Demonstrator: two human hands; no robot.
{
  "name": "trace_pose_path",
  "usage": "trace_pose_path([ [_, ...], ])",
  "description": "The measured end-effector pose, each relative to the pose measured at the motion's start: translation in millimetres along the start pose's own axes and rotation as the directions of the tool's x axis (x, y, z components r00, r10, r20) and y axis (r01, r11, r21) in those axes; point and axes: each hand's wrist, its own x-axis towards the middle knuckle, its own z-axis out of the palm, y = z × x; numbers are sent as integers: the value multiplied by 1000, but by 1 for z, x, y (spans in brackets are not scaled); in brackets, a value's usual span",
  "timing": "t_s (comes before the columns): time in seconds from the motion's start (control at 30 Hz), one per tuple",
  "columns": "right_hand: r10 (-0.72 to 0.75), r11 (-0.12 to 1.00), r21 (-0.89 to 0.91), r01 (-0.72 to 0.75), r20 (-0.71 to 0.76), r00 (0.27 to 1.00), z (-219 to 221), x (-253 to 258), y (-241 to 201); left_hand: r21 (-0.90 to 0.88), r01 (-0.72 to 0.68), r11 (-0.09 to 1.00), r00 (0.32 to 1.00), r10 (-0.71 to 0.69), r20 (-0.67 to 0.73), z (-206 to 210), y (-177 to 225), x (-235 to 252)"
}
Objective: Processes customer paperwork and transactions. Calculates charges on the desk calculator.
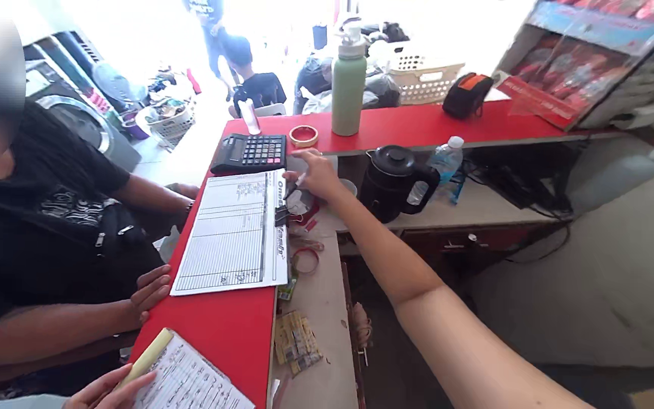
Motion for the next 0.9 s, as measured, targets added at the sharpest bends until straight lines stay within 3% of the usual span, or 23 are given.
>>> trace_pose_path([
  [0.1, 38, 986, -167, 2, 235, 971, 23, 85, -6, 56, 21, 998, 1000, -21, -15, 0, -2, 0],
  [0.2, 178, 951, -302, -71, 346, 921, 49, 138, 6, 70, 34, 997, 999, -34, -4, 1, -1, 0],
  [0.33, 362, 872, -475, -120, 458, 812, 52, 161, -6, 71, 92, 993, 996, -91, -17, 1, 3, -2],
  [0.47, 417, 837, -538, -102, 505, 756, 50, 173, -11, 56, 112, 992, 994, -110, -26, 3, 5, -3],
  [0.77, 442, 814, -561, -152, 429, 788, 51, 190, -10, 22, 130, 991, 990, -129, -53, 3, 8, -4],
  [0.9, 389, 819, -555, -146, 351, 852, 38, 195, -23, 23, 136, 990, 990, -135, -47, 2, 7, -5],
])
